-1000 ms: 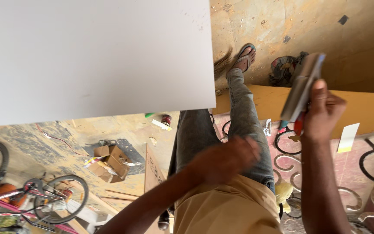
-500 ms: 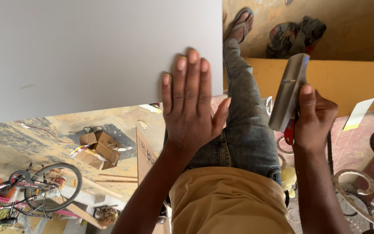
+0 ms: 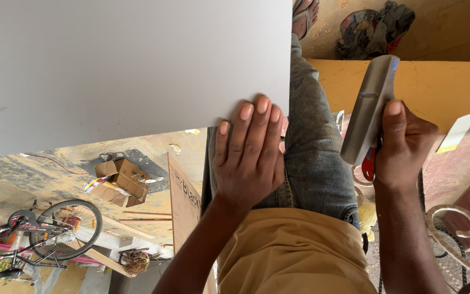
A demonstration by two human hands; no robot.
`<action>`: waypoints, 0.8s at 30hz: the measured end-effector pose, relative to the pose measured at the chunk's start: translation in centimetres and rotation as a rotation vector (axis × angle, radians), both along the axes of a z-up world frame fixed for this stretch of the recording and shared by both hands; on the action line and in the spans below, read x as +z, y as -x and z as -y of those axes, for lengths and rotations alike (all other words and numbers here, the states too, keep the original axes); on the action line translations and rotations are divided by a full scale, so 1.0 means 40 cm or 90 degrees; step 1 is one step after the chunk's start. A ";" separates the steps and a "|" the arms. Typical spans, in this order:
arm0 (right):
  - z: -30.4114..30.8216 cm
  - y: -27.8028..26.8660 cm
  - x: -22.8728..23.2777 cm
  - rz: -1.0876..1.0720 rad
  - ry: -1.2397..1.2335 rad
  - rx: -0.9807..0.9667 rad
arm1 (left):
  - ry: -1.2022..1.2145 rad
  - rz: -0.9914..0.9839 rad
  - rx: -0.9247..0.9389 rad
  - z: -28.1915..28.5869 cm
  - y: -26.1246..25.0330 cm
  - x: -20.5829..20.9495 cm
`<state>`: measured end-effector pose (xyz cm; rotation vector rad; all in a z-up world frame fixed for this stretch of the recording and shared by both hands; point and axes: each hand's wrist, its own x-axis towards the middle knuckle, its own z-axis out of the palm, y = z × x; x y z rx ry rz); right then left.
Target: The person sands the edges and surface of a large white board using a sanding block. They hold the board steady with one hand while moving the sanding block back and forth along the edges and face of the board.
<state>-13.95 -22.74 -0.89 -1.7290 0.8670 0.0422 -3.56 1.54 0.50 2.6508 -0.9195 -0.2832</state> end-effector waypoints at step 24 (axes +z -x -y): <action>-0.118 -0.385 0.023 0.137 0.088 0.235 | -0.027 0.042 0.216 0.037 -0.374 0.027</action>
